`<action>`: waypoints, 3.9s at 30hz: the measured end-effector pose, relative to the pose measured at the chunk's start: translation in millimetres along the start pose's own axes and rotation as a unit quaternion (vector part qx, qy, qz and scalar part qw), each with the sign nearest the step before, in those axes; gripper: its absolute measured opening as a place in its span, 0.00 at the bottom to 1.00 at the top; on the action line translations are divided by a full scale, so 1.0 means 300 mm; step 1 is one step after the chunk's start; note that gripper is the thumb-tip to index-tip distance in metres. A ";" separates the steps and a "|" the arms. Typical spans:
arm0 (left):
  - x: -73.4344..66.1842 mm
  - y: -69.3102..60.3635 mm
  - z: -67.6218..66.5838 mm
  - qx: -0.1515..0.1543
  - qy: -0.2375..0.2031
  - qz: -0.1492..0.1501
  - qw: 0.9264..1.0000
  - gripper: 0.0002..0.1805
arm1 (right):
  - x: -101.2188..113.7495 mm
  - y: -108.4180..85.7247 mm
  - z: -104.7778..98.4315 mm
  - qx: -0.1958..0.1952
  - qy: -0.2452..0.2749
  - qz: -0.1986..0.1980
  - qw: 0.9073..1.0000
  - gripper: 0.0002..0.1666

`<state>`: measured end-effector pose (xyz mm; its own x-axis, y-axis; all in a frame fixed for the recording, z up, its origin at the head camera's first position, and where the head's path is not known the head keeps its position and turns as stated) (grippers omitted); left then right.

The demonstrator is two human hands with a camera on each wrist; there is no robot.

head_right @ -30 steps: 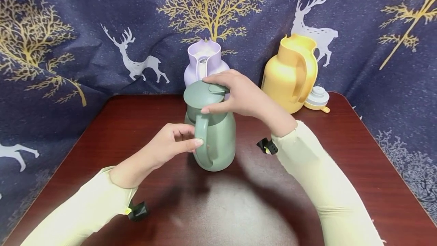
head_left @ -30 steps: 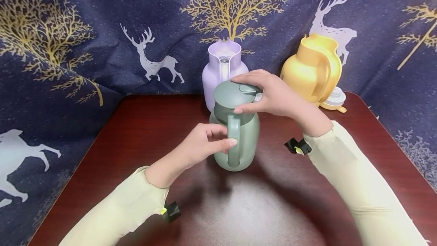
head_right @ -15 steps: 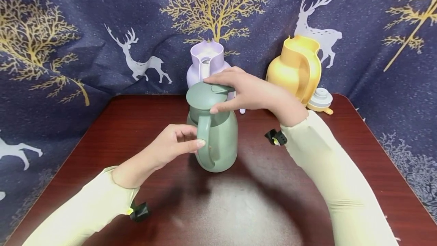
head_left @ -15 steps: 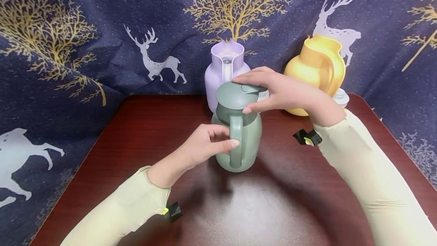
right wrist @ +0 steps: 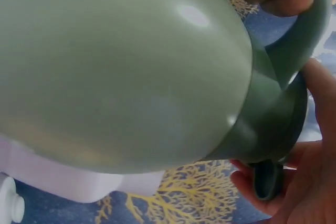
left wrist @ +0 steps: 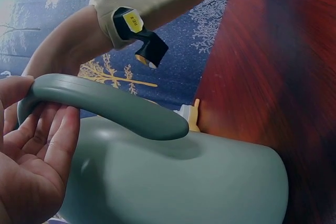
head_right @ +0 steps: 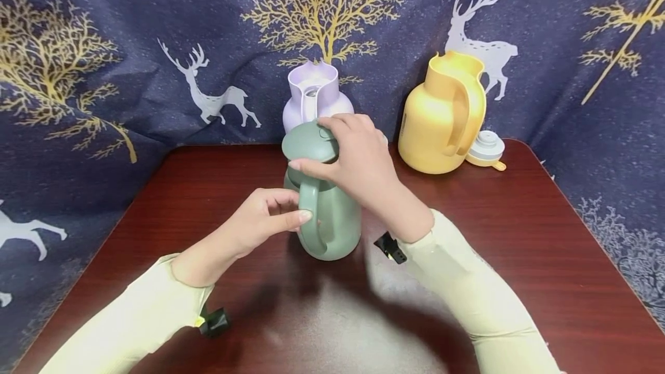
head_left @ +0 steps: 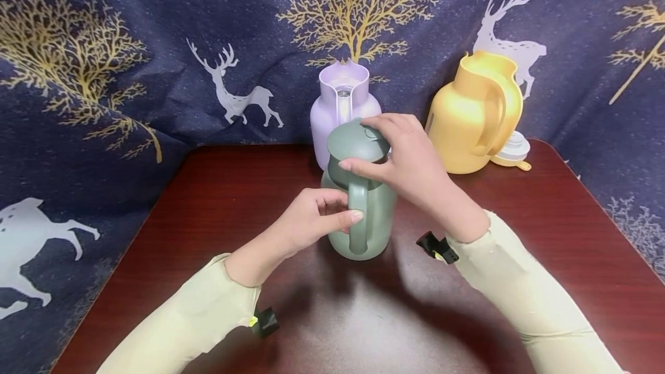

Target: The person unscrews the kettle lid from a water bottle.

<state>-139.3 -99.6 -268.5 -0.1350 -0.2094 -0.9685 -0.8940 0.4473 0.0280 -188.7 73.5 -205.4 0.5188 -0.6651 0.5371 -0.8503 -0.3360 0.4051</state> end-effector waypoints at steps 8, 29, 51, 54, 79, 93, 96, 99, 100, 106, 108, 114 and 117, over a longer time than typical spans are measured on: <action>0.000 -0.007 -0.006 -0.001 0.007 0.003 1.000 0.16 | -0.031 0.033 0.009 0.019 0.057 -0.036 0.998 0.39; -0.004 -0.005 0.001 0.001 0.003 -0.003 1.000 0.14 | -0.121 0.105 -0.019 0.156 0.097 -0.154 0.971 0.40; -0.006 -0.004 -0.001 0.001 0.003 -0.009 1.000 0.15 | -0.045 0.013 0.029 0.016 0.055 -0.008 0.998 0.47; -0.006 -0.004 -0.001 0.001 0.001 -0.011 1.000 0.15 | -0.068 0.032 0.018 0.043 0.074 -0.033 0.996 0.45; 0.003 0.003 0.008 0.003 -0.009 -0.006 1.000 0.15 | -0.106 0.027 -0.012 0.118 0.129 -0.034 0.984 0.47; 0.004 0.003 0.006 0.003 -0.009 -0.003 1.000 0.16 | -0.051 -0.031 0.065 -0.042 0.142 0.015 0.989 0.42; 0.003 0.002 0.005 0.001 -0.005 -0.004 1.000 0.16 | -0.082 -0.017 0.061 -0.014 0.163 -0.011 0.986 0.41; 0.002 -0.001 0.003 -0.002 0.000 -0.005 1.000 0.16 | -0.109 0.004 0.050 0.021 0.179 -0.035 0.983 0.40; 0.002 -0.001 0.003 -0.002 0.001 -0.006 1.000 0.15 | -0.121 0.012 0.048 0.033 0.184 -0.041 0.982 0.40; 0.002 -0.006 0.003 -0.002 -0.001 -0.007 1.000 0.14 | -0.174 0.071 0.037 0.135 0.240 -0.066 0.959 0.41; 0.002 -0.005 0.004 -0.002 -0.002 -0.005 1.000 0.14 | -0.184 0.090 0.032 0.167 0.267 -0.070 0.946 0.42; 0.003 0.000 0.005 -0.002 0.002 -0.003 1.000 0.14 | -0.208 0.131 0.018 0.261 0.342 -0.059 0.901 0.44; 0.003 -0.001 0.002 -0.003 -0.002 -0.005 1.000 0.14 | -0.207 0.141 0.014 0.303 0.362 -0.049 0.880 0.42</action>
<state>-138.8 -99.5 -269.6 -0.1244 -0.2094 -0.9699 -0.8974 0.4407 0.0199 -257.1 97.7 -224.8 0.3263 -0.0870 0.9413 -0.5758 -0.8080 0.1250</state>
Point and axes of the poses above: each hand's wrist, its own y-axis towards the middle knuckle, its own z-axis out of the palm, x = y × z, the point moved 3 cm from there along y, towards the middle knuckle, and after that the axes turned 3 degrees about y, right-handed, at the moved point
